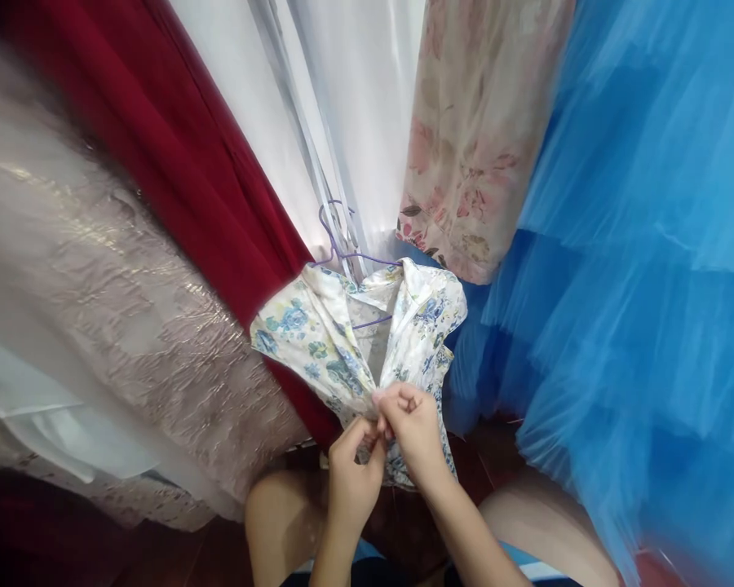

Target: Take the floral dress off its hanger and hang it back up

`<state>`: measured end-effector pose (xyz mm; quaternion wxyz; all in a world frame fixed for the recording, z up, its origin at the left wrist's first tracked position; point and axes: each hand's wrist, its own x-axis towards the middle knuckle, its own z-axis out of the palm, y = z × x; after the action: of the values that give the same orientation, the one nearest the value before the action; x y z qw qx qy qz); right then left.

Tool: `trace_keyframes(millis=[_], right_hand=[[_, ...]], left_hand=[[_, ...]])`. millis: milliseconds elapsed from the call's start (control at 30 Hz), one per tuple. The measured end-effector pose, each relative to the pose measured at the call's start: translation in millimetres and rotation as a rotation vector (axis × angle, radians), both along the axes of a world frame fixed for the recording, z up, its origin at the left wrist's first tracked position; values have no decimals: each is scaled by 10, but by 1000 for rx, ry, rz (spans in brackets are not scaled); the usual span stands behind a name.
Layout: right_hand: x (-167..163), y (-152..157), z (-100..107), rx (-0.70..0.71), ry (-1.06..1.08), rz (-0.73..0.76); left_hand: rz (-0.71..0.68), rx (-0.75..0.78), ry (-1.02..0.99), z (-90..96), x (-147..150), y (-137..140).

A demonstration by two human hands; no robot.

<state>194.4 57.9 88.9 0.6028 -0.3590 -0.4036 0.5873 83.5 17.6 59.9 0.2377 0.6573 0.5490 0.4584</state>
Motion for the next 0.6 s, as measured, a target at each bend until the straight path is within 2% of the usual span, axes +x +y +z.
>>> trace_keyframes(millis=[200,300,400,500,600], right_hand=[[-180,731,768,163,-6,-90],[-267,995,1052,253,-29,-93],[-324,1128,1150,292,-44,-75],[-330,1144,1103,307,-81,-55],[-287,1080,1010,352,-145,-76]], left_hand=[[-109,-119,97,44,-145,88],[-146,-167,195,75,-156,132],[-188,-192,295,123,-156,167],[-223,-210,338,204,-227,228],[-136,-168,196,409,-367,374]])
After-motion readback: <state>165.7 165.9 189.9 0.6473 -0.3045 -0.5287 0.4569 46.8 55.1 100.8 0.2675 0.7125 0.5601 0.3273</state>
